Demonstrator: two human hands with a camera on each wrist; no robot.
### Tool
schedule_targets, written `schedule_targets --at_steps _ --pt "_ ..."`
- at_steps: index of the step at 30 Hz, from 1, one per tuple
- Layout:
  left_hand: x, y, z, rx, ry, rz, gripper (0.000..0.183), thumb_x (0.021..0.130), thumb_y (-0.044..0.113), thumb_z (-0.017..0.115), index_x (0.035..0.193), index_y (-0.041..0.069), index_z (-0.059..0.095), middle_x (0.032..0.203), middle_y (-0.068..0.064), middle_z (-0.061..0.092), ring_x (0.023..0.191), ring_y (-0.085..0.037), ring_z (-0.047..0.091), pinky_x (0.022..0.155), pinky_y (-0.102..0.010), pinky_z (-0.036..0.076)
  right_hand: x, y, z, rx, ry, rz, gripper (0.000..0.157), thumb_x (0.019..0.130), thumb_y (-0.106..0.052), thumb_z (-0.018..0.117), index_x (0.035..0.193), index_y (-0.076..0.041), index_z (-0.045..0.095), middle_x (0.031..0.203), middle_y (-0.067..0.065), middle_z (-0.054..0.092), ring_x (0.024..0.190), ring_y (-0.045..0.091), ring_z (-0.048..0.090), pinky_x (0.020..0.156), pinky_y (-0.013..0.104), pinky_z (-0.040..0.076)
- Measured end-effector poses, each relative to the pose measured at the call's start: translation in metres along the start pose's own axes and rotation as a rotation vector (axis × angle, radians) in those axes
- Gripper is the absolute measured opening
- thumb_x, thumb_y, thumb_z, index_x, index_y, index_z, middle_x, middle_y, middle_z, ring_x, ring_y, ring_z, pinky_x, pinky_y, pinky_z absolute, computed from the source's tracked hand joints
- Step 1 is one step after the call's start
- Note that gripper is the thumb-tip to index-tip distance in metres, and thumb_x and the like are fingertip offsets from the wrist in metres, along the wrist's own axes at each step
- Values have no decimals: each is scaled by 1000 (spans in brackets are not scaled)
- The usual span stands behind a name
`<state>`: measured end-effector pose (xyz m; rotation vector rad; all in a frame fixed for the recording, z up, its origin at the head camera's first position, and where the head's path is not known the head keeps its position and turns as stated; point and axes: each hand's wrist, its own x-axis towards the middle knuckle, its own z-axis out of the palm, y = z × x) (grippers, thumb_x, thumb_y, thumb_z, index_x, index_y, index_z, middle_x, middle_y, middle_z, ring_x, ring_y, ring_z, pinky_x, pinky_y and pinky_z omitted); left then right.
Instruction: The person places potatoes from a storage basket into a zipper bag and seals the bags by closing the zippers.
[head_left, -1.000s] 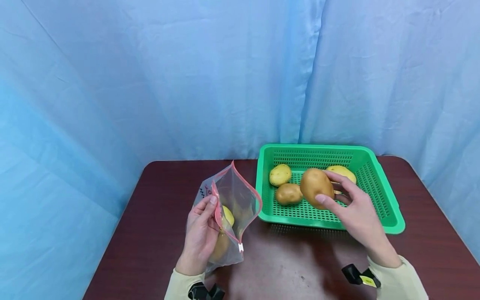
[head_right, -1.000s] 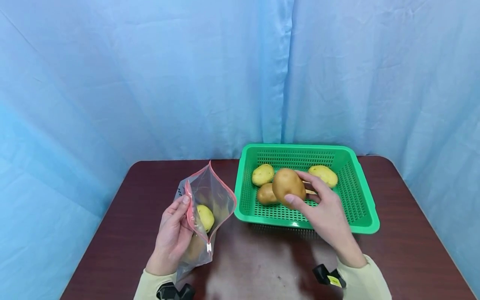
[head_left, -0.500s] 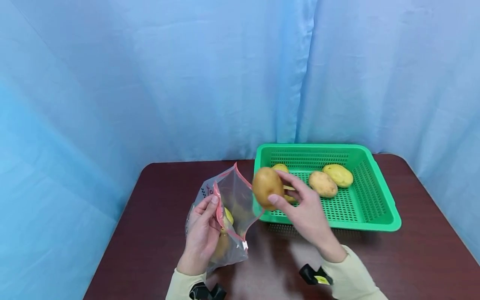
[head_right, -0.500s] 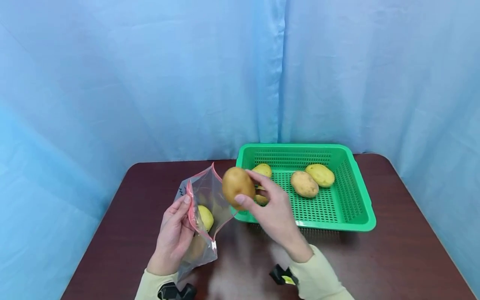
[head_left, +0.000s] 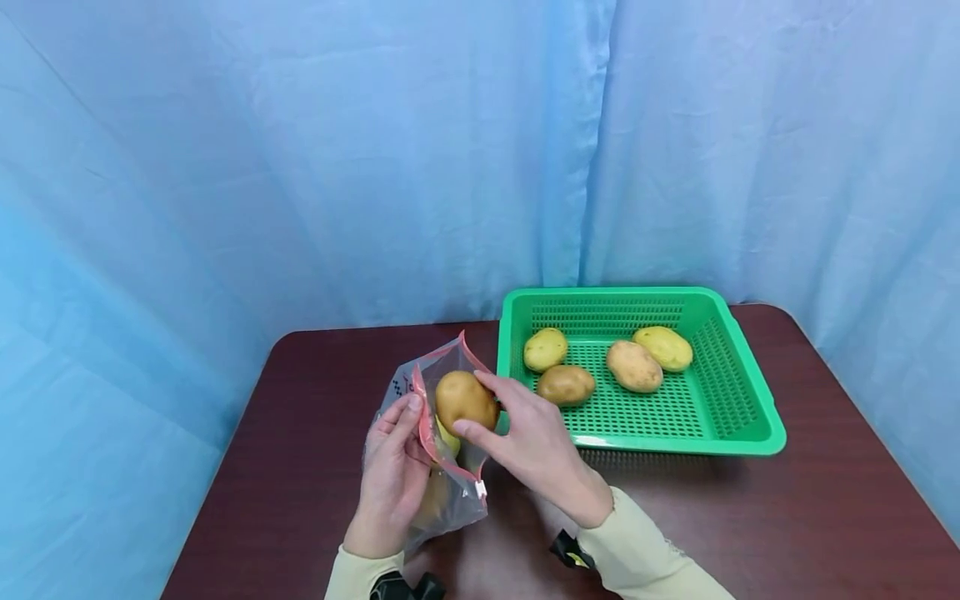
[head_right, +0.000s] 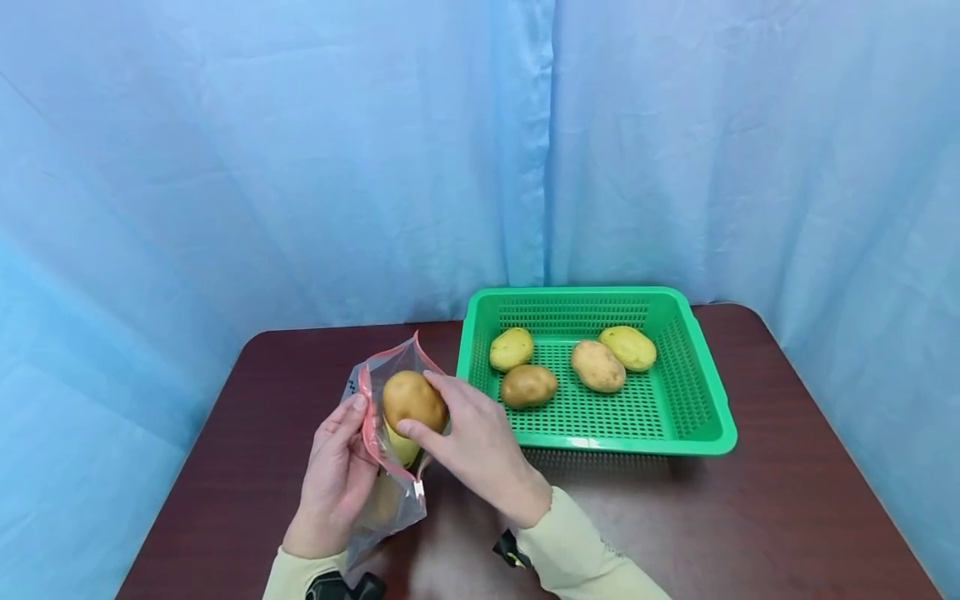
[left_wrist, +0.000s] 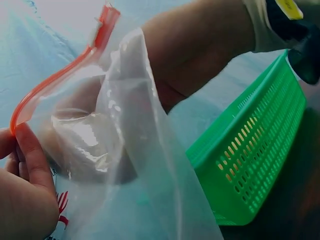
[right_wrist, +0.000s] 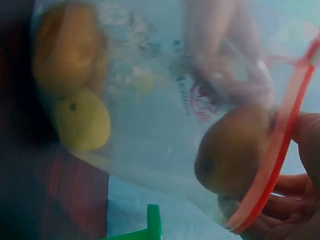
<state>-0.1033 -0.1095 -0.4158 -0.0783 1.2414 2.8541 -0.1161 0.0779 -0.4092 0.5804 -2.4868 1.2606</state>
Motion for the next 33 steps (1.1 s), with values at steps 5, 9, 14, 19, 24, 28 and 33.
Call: schedule_targets --at_steps 5,9,14,19,24,28,33 --pt "-1 8 -6 -62 -24 47 25 108 5 53 99 8 76 82 0 73 71 -5 69 65 -18 57 -2 5 2 -98 -16 -128 59 92 -43 78 135 -4 66 134 9 68 121 25 66 98 42 55" --pt "-1 15 -8 -86 -20 73 26 108 4 52 98 6 76 83 -1 74 72 -6 71 66 -18 57 -3 16 -4 -154 114 -147 49 91 -32 80 129 -3 69 127 11 70 117 27 65 98 45 53" --pt "2 23 -7 -81 -22 89 26 107 3 52 97 5 75 81 -1 74 69 -6 70 63 -18 57 4 24 -9 -74 50 70 31 92 -29 77 116 -9 76 91 -5 73 79 11 66 69 32 55" --pt "5 23 -7 12 18 98 26 105 -1 54 91 6 74 73 1 69 62 -4 65 56 -16 53 14 20 -6 116 -48 173 11 97 -21 70 98 -16 80 76 -15 72 64 1 64 57 25 49" --pt "2 14 -5 176 85 69 26 103 -2 58 88 11 75 72 2 64 60 -5 60 54 -16 51 22 6 -2 266 -33 173 14 99 -20 70 101 -9 79 78 -9 74 69 9 72 62 26 55" --pt "0 16 -2 135 57 65 25 104 1 57 90 12 75 72 3 65 60 -4 60 54 -16 50 21 7 -4 353 -45 208 17 100 -22 70 103 -7 78 80 -5 75 72 13 73 65 27 58" --pt "-1 13 -2 44 -19 54 24 106 4 56 93 12 74 72 3 68 60 -3 63 54 -15 51 12 17 -8 468 -31 247 16 101 -21 70 106 -7 78 84 1 76 75 17 74 69 28 60"
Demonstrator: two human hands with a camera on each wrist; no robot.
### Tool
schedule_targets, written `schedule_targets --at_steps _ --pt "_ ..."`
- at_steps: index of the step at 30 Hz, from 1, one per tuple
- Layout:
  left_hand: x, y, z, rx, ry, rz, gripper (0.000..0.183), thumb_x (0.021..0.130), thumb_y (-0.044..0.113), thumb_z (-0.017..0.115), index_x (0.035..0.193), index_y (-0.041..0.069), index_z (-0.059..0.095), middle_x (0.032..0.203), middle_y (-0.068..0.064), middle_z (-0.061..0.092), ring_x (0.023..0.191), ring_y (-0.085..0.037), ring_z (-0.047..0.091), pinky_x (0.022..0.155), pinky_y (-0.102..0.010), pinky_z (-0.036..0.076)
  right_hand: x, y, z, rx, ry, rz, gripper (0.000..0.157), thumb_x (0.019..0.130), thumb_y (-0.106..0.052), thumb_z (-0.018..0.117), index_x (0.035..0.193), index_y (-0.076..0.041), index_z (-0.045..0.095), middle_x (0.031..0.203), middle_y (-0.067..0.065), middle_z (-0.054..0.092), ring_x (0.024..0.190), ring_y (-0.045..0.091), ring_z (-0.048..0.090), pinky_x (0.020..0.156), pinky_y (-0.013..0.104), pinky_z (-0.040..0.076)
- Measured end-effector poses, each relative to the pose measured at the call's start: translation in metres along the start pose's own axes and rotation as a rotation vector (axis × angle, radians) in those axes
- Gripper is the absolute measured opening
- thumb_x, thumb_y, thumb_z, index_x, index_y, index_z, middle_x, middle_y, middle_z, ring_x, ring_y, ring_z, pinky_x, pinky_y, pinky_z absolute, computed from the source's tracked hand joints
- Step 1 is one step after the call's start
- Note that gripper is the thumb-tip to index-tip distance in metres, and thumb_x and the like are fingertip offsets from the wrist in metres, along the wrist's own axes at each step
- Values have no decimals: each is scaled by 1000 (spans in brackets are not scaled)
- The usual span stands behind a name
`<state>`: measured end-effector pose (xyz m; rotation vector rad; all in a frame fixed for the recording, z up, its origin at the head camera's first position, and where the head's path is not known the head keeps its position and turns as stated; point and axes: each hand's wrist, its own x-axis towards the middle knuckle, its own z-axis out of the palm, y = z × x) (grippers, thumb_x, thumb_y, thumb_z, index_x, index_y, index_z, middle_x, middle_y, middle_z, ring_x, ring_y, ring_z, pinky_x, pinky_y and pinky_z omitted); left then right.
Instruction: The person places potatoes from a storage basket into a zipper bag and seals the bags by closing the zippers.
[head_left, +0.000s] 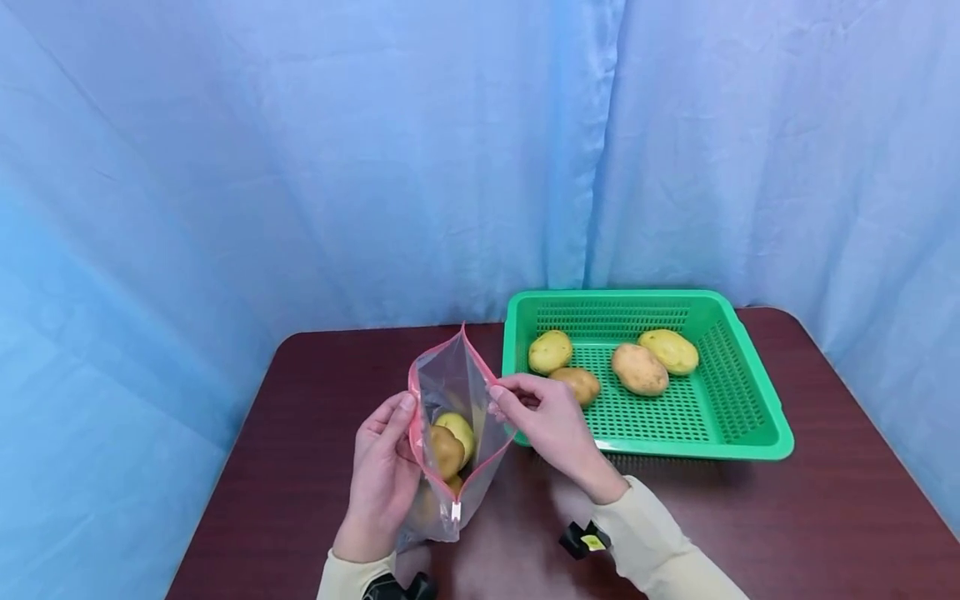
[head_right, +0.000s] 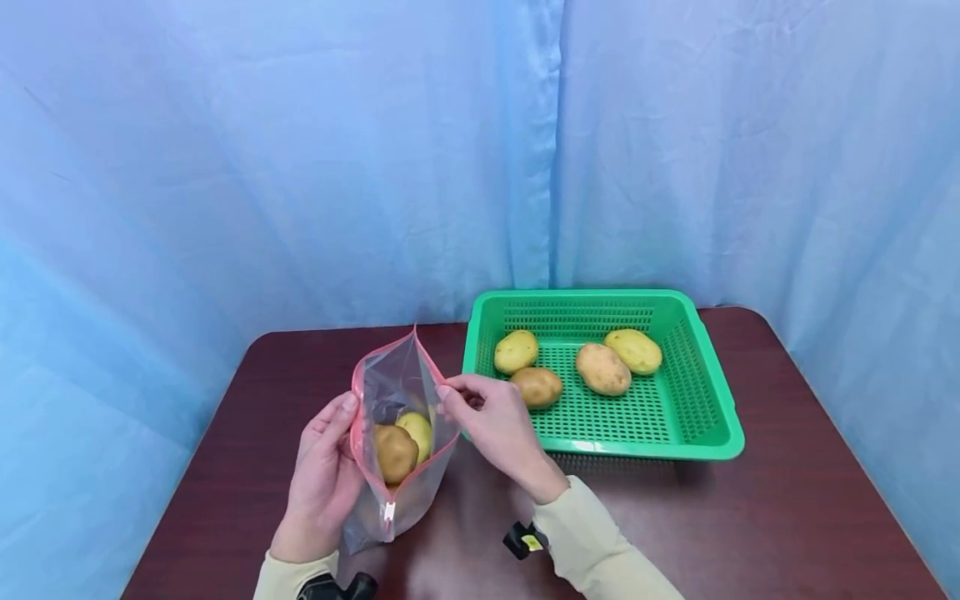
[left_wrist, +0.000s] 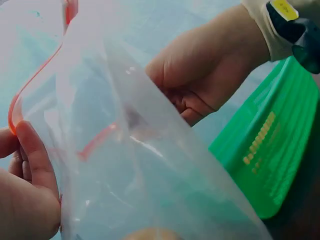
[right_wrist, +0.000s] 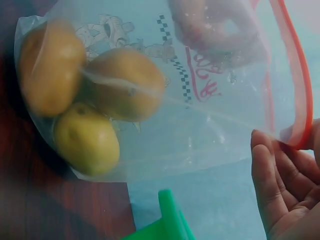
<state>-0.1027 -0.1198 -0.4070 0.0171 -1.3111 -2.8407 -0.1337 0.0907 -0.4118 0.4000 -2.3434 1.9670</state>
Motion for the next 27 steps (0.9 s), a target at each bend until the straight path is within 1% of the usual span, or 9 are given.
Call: schedule_targets --at_steps 3,6,9,12,15,19,22,24,27 --pt "-4 -6 0 -18 -54 -40 26 108 4 52 93 12 73 74 3 68 60 -4 64 54 -16 52 -6 5 -3 36 4 2 18 102 -21 69 108 -6 77 86 4 76 77 20 75 70 30 61" --pt "-6 -11 0 -32 -94 -74 29 107 1 49 94 12 72 75 3 69 62 -4 65 56 -17 53 -11 11 -6 32 3 7 19 103 -22 67 107 -6 76 86 3 75 78 22 74 69 30 61" --pt "-6 -15 1 -45 -121 -79 29 106 -1 49 95 12 72 78 3 69 65 -4 66 59 -16 54 -15 15 -13 -10 -4 -6 18 104 -22 65 107 -7 75 87 3 74 79 22 73 69 29 59" --pt "-6 -17 3 -53 -147 -78 29 105 -3 49 96 12 72 80 3 69 68 -4 67 61 -16 55 -18 19 -25 -73 -19 -32 20 105 -23 63 113 -9 74 94 2 76 85 18 74 74 29 59" --pt "-8 -18 5 -46 -159 -79 30 105 -3 48 96 12 73 81 3 70 67 -5 67 60 -16 55 -22 21 -42 -169 -19 -67 23 106 -25 62 120 -12 74 106 -2 76 94 13 74 82 29 59" --pt "-9 -18 7 -31 -150 -66 30 105 -2 49 95 12 73 79 2 70 65 -5 66 58 -17 54 -25 21 -70 -303 13 -112 24 105 -27 63 124 -16 72 116 -6 74 100 10 72 86 30 57" --pt "-8 -18 8 -29 -144 -66 29 106 -2 50 95 12 74 79 2 70 65 -5 66 58 -18 54 -25 18 -93 -393 50 -131 26 104 -29 64 127 -17 71 119 -6 73 107 15 70 89 37 57" --pt "-8 -17 8 -31 -143 -70 28 106 -1 51 95 12 74 80 2 70 66 -5 66 58 -18 54 -24 16 -108 -451 76 -132 29 104 -31 65 128 -17 71 123 -3 72 112 21 69 91 45 56" --pt "-6 -16 7 -29 -137 -63 27 106 0 52 95 11 74 79 2 70 66 -5 66 59 -18 54 -20 13 -129 -503 97 -106 34 102 -35 67 132 -18 69 130 0 69 118 30 63 94 54 53"
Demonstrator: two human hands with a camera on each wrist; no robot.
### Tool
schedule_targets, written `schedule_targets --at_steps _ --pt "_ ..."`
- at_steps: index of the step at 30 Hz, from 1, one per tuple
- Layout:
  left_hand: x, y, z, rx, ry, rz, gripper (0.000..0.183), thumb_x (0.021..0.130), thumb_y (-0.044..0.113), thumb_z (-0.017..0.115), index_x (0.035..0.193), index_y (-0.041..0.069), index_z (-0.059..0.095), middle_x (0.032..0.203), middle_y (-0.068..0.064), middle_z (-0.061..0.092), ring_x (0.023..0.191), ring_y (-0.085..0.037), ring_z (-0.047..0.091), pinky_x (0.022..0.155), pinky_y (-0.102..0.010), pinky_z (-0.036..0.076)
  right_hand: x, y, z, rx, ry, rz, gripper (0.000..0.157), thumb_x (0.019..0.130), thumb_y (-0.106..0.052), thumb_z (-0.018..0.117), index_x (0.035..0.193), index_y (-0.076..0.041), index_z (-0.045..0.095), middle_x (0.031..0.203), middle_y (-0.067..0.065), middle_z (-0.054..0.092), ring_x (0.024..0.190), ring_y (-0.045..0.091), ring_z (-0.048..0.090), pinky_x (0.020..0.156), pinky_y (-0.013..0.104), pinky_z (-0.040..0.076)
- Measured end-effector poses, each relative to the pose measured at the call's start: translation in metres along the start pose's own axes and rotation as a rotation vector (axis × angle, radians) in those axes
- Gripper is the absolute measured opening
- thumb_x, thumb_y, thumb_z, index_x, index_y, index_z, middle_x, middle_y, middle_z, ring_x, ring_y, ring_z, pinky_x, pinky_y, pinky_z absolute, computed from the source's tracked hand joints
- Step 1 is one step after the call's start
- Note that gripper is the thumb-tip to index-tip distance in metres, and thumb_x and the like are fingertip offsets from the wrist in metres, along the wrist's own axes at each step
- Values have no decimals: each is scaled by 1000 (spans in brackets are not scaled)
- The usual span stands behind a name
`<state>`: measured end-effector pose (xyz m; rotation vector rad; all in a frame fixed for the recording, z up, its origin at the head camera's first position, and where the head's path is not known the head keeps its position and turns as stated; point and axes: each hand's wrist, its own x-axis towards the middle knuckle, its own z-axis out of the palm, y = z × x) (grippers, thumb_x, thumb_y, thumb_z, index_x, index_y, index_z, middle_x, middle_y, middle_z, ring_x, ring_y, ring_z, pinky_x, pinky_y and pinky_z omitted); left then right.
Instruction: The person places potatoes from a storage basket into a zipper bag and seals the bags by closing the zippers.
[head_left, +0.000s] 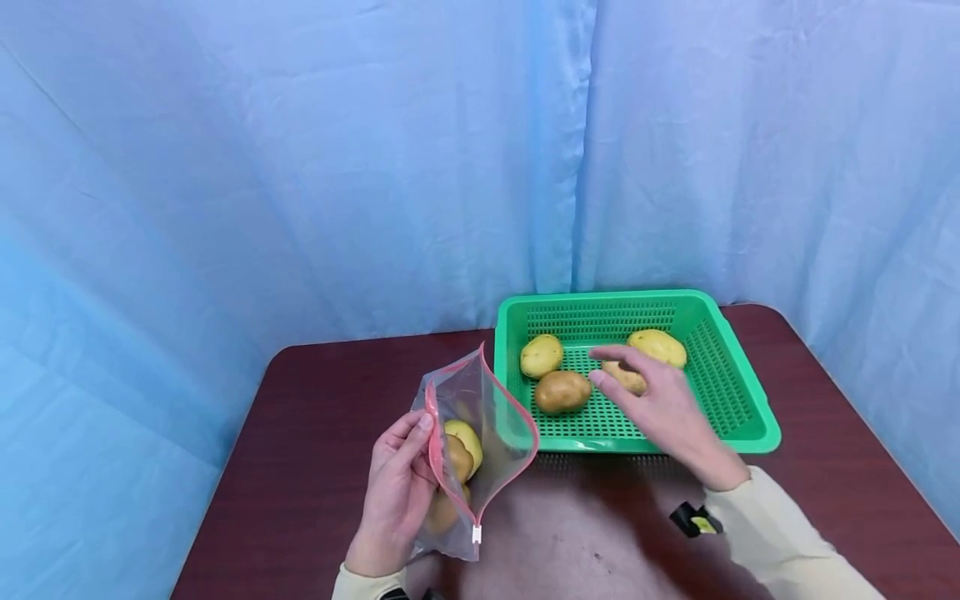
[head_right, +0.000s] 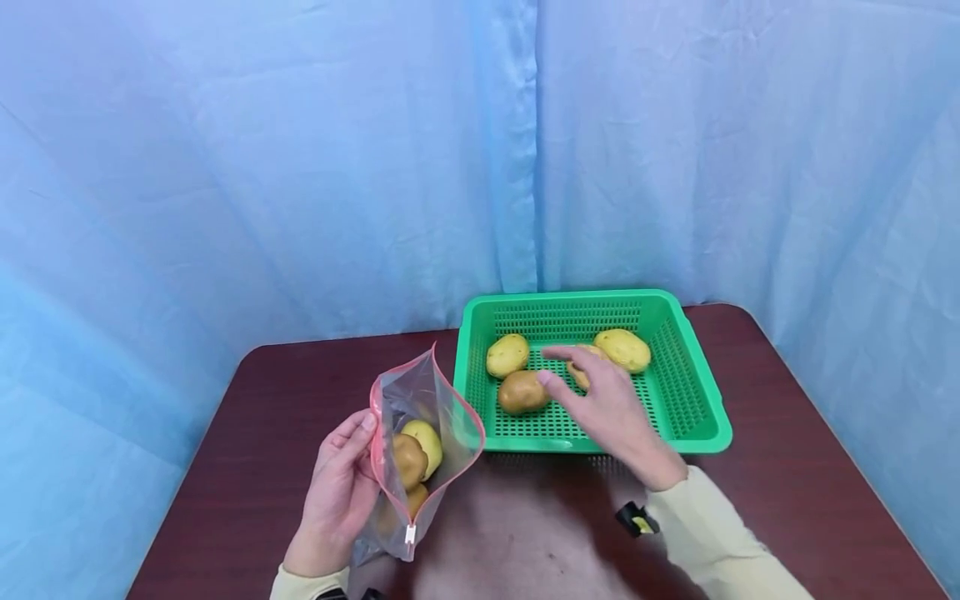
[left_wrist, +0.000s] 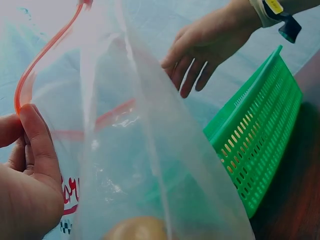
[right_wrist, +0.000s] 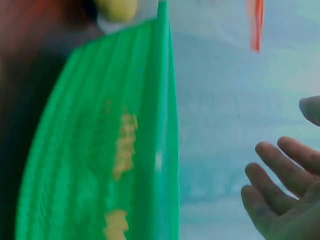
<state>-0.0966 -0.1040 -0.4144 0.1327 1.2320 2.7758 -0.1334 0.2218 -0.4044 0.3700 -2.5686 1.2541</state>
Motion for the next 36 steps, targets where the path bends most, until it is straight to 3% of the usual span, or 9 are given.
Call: schedule_targets --at_steps 6,14,21,36 --pt "1 -1 1 -11 -13 7 28 106 -1 50 95 9 73 78 1 69 65 -6 66 58 -17 54 10 18 -35 -77 -89 90 58 100 -45 67 148 -14 56 148 10 57 134 35 52 102 62 44" --pt "2 0 0 -26 -10 -2 26 106 -1 52 96 9 74 80 1 70 68 -6 67 60 -18 55 35 42 -58 -158 -224 147 76 98 -53 66 154 -6 45 156 18 46 141 42 43 105 66 40" --pt "2 0 -2 -55 -29 -10 28 107 1 50 97 10 74 81 1 72 68 -6 70 60 -18 56 48 57 -60 -171 -333 166 79 98 -55 66 154 -3 44 155 20 47 141 44 43 106 65 41" --pt "1 2 -2 -41 -43 -4 27 107 -1 50 97 8 73 80 1 70 68 -5 68 60 -17 55 74 86 -47 -185 -581 174 80 100 -45 68 154 6 38 149 31 48 134 49 49 102 62 47"
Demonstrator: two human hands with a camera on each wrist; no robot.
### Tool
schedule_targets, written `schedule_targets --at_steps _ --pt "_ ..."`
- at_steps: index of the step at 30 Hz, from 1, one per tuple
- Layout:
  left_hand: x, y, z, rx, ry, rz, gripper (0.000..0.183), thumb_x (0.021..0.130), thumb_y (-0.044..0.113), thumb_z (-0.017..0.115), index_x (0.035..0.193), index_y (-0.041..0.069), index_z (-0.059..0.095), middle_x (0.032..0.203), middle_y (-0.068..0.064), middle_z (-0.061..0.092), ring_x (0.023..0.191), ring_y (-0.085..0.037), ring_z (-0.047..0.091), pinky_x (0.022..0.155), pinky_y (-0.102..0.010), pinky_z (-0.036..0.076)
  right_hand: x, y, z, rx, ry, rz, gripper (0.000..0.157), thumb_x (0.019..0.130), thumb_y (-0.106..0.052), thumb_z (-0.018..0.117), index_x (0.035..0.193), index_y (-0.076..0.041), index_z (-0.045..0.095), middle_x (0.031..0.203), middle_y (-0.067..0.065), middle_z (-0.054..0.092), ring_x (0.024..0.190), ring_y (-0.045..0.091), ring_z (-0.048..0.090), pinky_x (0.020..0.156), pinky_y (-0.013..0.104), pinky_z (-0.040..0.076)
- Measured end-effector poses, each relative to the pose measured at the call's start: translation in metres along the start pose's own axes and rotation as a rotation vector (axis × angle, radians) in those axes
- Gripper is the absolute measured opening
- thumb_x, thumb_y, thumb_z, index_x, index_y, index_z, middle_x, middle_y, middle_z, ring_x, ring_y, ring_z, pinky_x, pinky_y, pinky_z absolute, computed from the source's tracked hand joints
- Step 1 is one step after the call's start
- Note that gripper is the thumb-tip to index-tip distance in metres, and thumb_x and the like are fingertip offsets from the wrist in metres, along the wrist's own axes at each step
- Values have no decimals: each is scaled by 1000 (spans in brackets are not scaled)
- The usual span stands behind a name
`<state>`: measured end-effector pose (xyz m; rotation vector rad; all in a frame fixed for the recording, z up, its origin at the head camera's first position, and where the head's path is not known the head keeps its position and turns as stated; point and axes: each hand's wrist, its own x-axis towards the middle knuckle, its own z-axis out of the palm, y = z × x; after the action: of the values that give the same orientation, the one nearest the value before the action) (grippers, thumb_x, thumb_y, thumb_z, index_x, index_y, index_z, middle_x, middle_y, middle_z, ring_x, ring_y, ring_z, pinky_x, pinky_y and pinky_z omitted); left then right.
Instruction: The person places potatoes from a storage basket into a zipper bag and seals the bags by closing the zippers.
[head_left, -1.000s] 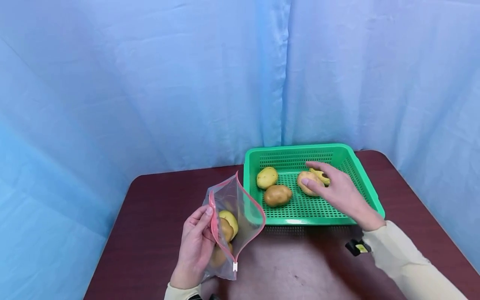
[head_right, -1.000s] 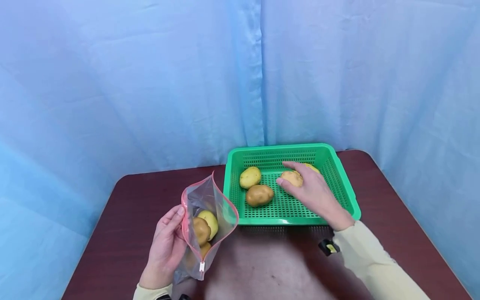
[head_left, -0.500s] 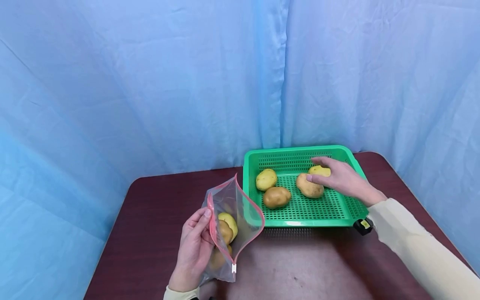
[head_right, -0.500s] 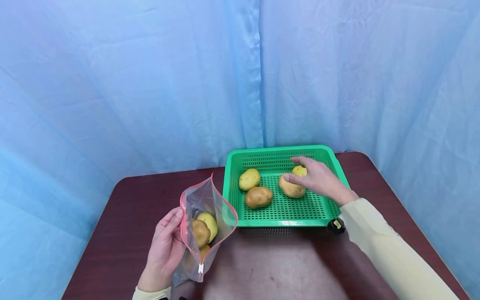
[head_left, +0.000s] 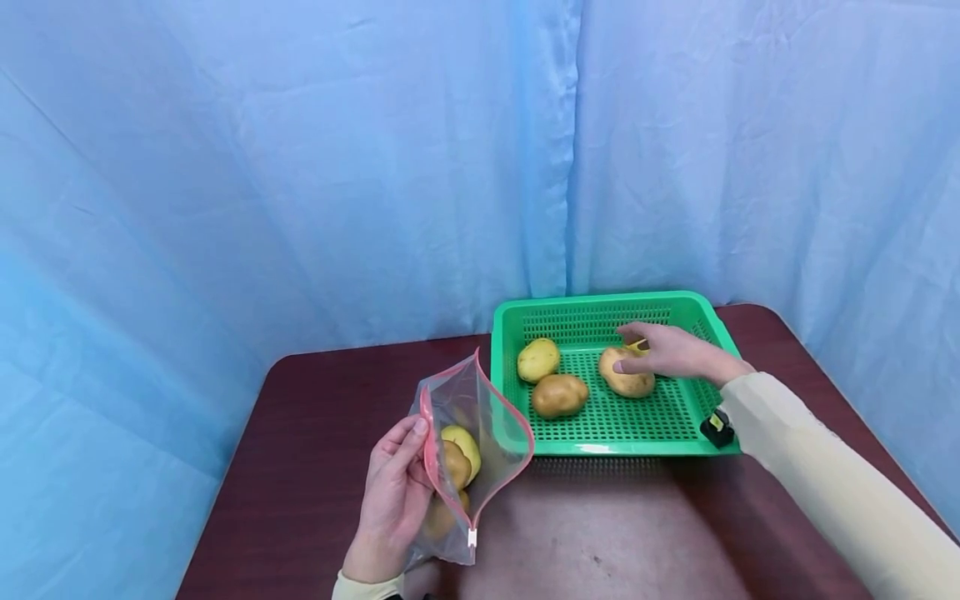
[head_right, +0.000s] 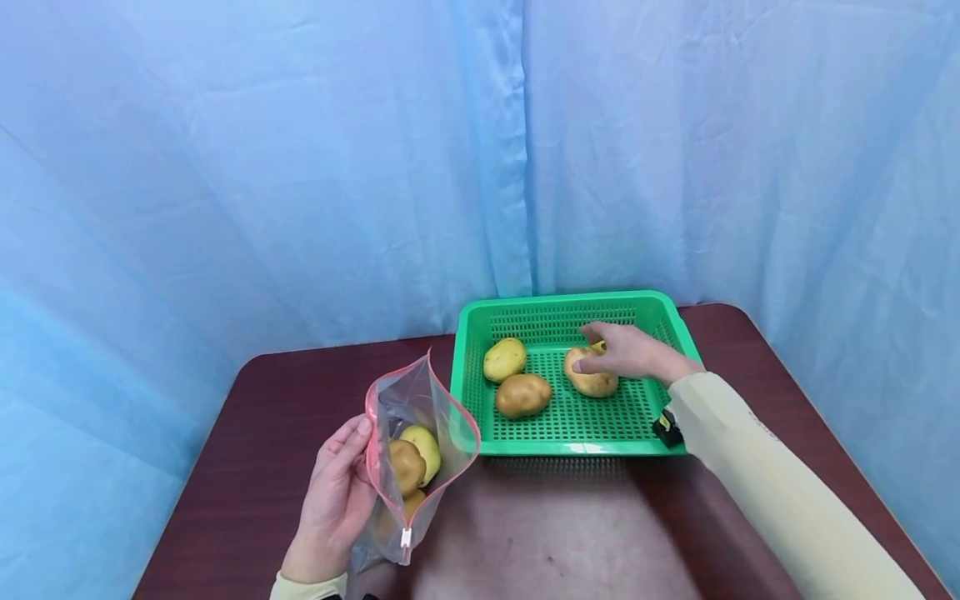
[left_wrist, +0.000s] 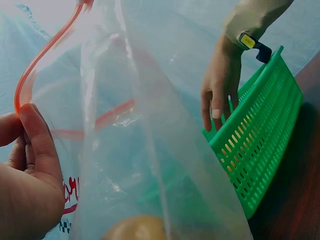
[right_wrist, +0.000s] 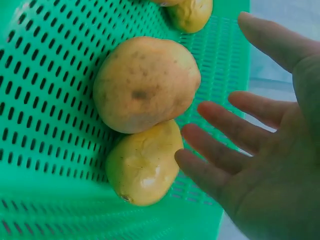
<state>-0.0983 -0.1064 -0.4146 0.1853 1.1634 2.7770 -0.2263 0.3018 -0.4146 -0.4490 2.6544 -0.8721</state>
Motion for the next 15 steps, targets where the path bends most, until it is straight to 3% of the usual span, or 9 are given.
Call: schedule_targets --at_steps 7,15 --pt "0 0 -1 6 4 -1 27 107 0 51 96 9 73 79 1 70 67 -6 68 59 -17 55 7 1 4 -11 -66 -37 72 100 -39 68 148 9 45 145 30 53 133 47 51 104 61 46" --pt "0 -1 -2 7 9 -7 25 106 1 53 96 9 74 79 2 70 68 -5 68 60 -17 55 15 4 5 13 -113 -71 68 98 -40 71 149 0 51 150 22 52 138 45 46 107 62 42"
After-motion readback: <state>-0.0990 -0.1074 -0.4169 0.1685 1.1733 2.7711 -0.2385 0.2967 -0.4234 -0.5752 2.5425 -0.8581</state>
